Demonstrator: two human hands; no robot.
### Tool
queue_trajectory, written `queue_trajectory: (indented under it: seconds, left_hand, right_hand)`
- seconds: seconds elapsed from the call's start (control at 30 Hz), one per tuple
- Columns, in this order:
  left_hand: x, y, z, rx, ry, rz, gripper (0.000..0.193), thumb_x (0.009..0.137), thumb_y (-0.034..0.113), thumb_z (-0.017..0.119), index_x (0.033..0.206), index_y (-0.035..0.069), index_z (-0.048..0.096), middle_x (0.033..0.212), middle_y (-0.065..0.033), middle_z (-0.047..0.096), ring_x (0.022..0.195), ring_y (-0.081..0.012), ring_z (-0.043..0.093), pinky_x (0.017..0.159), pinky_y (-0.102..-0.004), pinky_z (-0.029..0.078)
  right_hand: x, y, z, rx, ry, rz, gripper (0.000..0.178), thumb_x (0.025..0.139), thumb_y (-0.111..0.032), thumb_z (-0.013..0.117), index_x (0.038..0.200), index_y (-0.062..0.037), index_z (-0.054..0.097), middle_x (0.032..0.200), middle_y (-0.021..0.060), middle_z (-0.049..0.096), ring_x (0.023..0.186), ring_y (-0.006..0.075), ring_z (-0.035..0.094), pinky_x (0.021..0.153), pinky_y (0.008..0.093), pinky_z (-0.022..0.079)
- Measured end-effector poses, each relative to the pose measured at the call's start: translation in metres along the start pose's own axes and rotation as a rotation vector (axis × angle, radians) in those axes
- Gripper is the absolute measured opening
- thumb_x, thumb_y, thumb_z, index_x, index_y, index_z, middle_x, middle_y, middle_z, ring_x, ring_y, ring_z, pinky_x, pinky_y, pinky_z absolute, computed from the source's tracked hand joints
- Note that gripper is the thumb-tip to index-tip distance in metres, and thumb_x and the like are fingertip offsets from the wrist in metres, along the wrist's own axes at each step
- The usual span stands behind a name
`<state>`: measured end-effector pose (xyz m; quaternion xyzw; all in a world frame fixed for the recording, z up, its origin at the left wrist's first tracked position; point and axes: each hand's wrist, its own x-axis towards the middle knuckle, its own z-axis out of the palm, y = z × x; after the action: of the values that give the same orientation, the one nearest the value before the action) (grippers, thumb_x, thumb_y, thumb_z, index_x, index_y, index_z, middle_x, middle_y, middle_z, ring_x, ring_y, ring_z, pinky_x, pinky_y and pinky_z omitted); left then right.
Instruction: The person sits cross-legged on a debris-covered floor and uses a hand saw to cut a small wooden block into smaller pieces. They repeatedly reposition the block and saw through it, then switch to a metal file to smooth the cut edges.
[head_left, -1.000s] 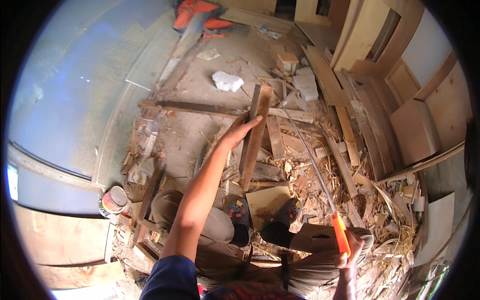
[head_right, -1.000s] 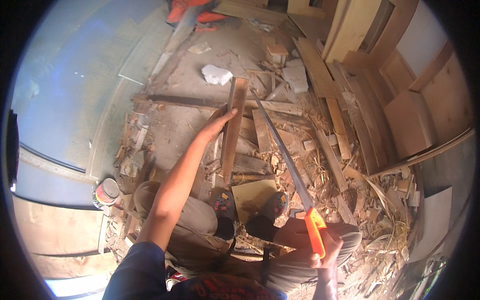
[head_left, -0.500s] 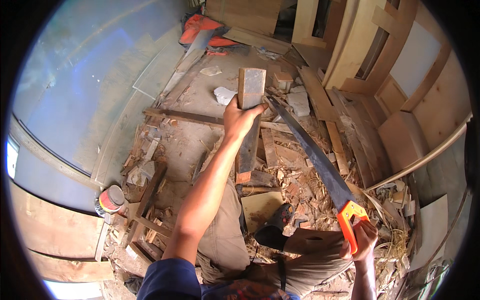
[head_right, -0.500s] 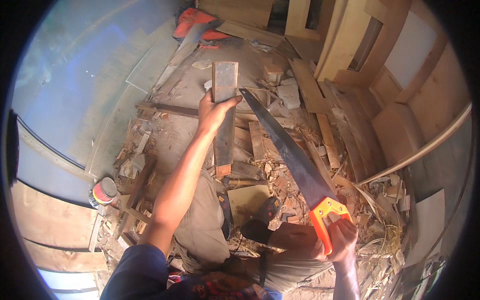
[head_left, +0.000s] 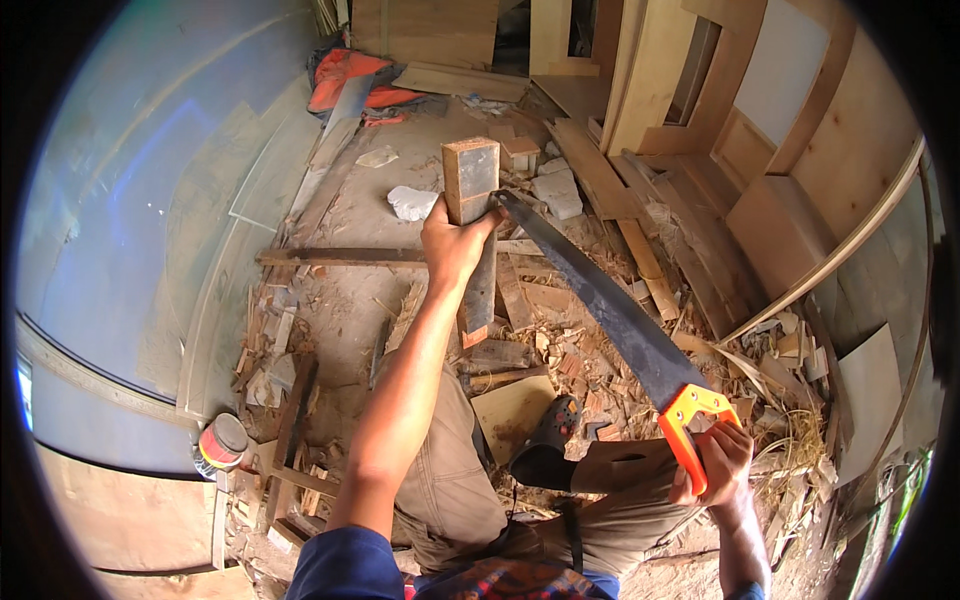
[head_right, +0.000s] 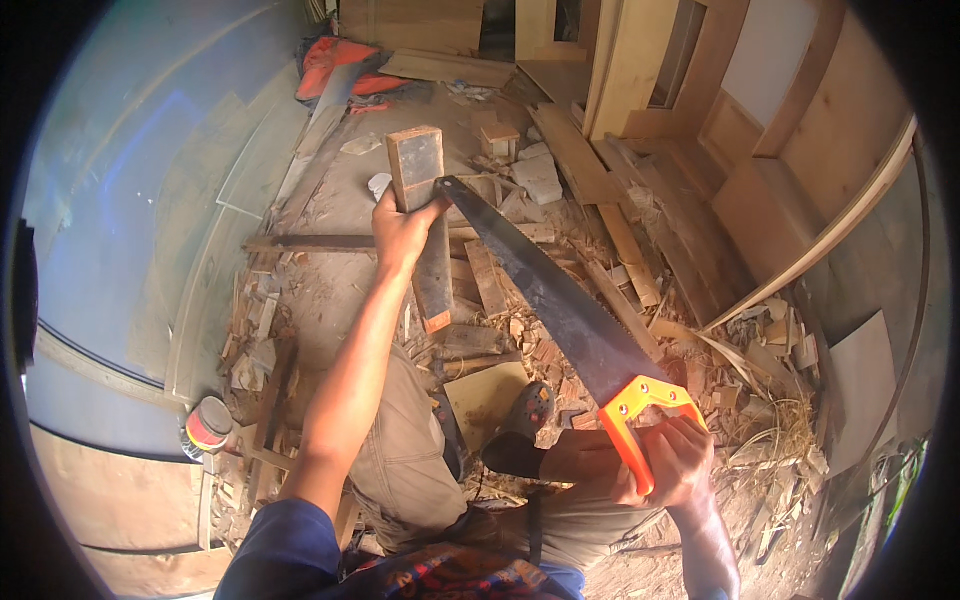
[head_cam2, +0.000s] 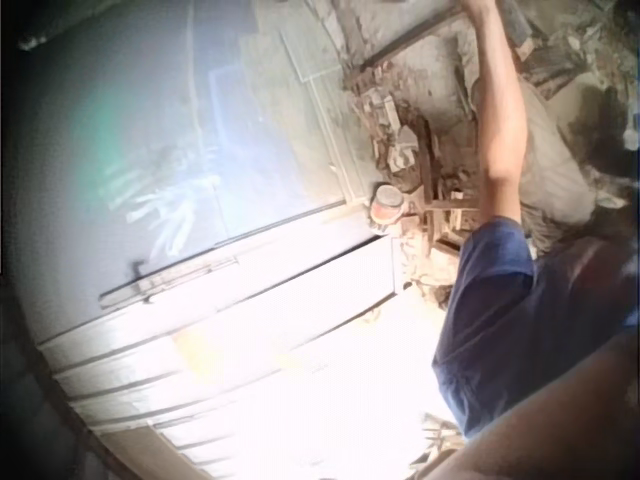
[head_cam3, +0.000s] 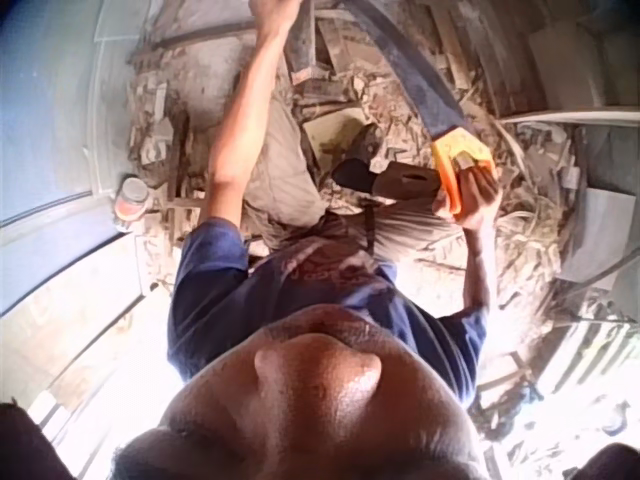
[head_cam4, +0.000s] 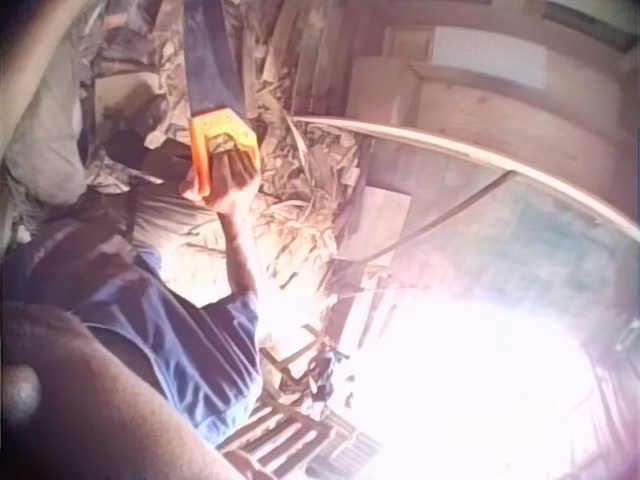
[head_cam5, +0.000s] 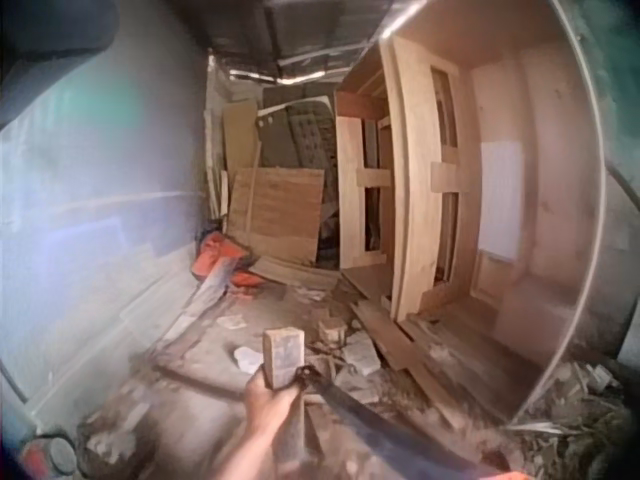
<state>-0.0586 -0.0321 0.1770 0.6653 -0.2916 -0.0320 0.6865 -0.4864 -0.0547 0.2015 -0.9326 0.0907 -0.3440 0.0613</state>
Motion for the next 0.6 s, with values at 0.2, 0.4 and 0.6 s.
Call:
queue_trajectory:
  seconds: [0.2, 0.4, 0.6]
  left_hand:
    - [-0.005, 0.007, 0.000, 0.069, 0.025, 0.097, 0.043, 0.075, 0.017, 0.086, 0.111, 0.003, 0.067, 0.104, -0.0080, 0.074, 0.094, -0.0167, 0.069, 0.084, -0.0322, 0.053]
    - [-0.009, 0.018, -0.009, 0.129, -0.022, 0.212, 0.040, 0.076, 0.011, 0.084, 0.109, 0.002, 0.064, 0.101, -0.0073, 0.073, 0.092, -0.0148, 0.068, 0.082, -0.0314, 0.053]
    - [-0.003, 0.007, -0.007, -0.057, 0.003, 0.327, 0.044, 0.073, 0.014, 0.088, 0.107, 0.001, 0.062, 0.096, -0.0125, 0.074, 0.087, -0.0166, 0.070, 0.078, -0.0334, 0.055]
  right_hand:
    - [0.012, -0.001, -0.015, 0.005, -0.099, -0.072, 0.034, 0.076, -0.032, 0.071, 0.064, -0.0052, 0.054, 0.056, 0.0062, 0.052, 0.047, 0.0248, 0.052, 0.048, 0.0360, 0.045]
    - [0.022, 0.011, -0.035, -0.003, -0.156, -0.052, 0.028, 0.068, -0.029, 0.067, 0.061, -0.0059, 0.052, 0.055, 0.0070, 0.050, 0.045, 0.0265, 0.050, 0.047, 0.0368, 0.043]
    - [0.033, -0.001, -0.066, -0.104, -0.175, -0.075, 0.035, 0.065, -0.034, 0.064, 0.055, -0.0066, 0.045, 0.050, 0.0075, 0.040, 0.043, 0.0275, 0.044, 0.047, 0.0380, 0.039]
